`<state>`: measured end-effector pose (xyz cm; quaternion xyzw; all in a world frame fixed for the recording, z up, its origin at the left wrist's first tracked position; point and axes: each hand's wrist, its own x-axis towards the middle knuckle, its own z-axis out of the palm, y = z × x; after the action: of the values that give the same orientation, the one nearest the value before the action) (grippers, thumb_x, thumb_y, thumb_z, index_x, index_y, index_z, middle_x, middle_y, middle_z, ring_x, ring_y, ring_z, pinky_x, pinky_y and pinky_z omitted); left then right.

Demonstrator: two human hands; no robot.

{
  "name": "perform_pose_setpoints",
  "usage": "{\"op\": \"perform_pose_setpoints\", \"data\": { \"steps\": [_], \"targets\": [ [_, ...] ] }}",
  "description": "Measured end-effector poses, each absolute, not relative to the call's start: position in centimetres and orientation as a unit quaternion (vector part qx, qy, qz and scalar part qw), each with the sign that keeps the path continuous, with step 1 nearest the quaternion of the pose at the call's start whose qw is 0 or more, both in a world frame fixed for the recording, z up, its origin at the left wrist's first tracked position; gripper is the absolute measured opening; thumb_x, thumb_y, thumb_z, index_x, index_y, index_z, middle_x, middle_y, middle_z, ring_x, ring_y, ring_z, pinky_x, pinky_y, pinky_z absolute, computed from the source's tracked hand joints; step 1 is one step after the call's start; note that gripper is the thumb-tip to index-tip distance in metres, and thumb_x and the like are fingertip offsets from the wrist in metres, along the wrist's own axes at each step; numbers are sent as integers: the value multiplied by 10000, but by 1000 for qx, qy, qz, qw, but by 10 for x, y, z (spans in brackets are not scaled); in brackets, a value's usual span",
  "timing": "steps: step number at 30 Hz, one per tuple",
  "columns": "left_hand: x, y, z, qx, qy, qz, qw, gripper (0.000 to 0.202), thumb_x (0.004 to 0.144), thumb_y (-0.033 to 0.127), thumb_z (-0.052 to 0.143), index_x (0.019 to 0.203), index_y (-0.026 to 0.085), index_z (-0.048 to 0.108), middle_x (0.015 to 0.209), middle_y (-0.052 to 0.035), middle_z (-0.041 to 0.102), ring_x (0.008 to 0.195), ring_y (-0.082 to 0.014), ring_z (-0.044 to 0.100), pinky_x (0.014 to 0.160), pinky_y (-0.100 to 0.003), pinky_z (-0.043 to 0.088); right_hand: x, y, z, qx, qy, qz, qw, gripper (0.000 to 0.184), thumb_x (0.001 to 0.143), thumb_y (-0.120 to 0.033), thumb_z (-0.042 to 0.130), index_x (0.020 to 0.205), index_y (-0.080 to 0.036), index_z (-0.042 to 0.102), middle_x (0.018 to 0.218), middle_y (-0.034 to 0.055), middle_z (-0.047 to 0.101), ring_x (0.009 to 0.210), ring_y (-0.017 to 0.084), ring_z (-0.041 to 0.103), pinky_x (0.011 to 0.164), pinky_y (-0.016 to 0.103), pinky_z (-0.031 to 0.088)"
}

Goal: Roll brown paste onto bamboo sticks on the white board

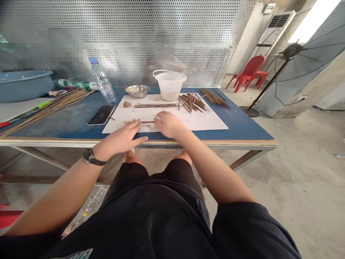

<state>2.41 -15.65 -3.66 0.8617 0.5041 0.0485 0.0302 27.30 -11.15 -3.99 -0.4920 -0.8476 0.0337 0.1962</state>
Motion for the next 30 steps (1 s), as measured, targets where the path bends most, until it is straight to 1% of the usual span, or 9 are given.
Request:
{"op": "perform_pose_setpoints", "data": {
  "steps": [3,5,11,15,20,23,25,28,30],
  "targets": [
    [27,-149,-39,869,493,46,27,878,1107,675,461,1722,47,442,1840,-252,311,1727,-374,301,1406,-474,259,245,-122,-56,-394,-911,-1,120,540,1177,-390,315,1526,-180,670,1633,233,618,1639,440,411,1290,687,345],
    [29,-136,-36,869,493,32,29,891,1099,674,466,1727,42,434,1841,-258,302,1732,-374,286,1405,-483,250,237,-113,-61,-394,-915,0,89,572,1185,-428,303,1625,-198,586,1667,239,585,1659,467,375,1275,748,329],
    [27,-107,-25,845,528,-21,81,1142,1040,821,425,1803,2,197,1877,-253,109,1770,-363,45,1418,-519,163,238,-78,-56,-434,-895,62,89,658,1182,-518,307,1704,-164,495,1756,245,493,1692,456,348,1326,689,312],
    [19,-121,-32,857,513,2,46,1125,1057,787,441,1776,-54,235,1854,-280,214,1759,-379,180,1416,-529,180,248,-98,-61,-440,-887,87,113,903,1151,-698,212,1735,-38,407,1834,279,327,1739,461,225,1372,641,259],
    [10,-152,-38,865,499,38,27,1001,1078,750,466,1745,8,386,1813,-258,360,1700,-425,349,1384,-534,297,256,-134,-63,-431,-884,110,142,1075,1088,-843,177,1722,-12,425,1819,293,350,1734,456,250,1393,619,224],
    [15,-148,-37,883,464,62,32,936,1093,705,476,1742,34,410,1814,-234,379,1705,-369,358,1393,-476,288,252,-131,-59,-442,-881,102,134,997,1127,-769,195,1690,10,462,1797,313,383,1720,457,291,1384,622,246],
    [23,-133,-36,889,451,62,44,952,1089,695,486,1768,40,360,1843,-215,322,1726,-352,312,1402,-458,263,247,-118,-55,-449,-881,88,117,867,1158,-686,230,1674,-46,506,1788,286,421,1708,450,322,1368,632,270],
    [34,-103,-33,881,468,25,58,971,1089,688,471,1794,47,288,1866,-206,256,1743,-368,252,1407,-506,228,243,-94,-49,-455,-882,81,92,700,1179,-591,292,1660,-150,544,1770,216,488,1689,425,370,1351,628,303],
    [37,-90,-29,873,483,-3,62,987,1096,690,442,1798,24,246,1869,-227,228,1749,-372,230,1405,-522,217,245,-85,-47,-458,-881,83,87,680,1182,-544,289,1678,-137,515,1776,210,483,1693,412,368,1352,611,314]
  ]
}}
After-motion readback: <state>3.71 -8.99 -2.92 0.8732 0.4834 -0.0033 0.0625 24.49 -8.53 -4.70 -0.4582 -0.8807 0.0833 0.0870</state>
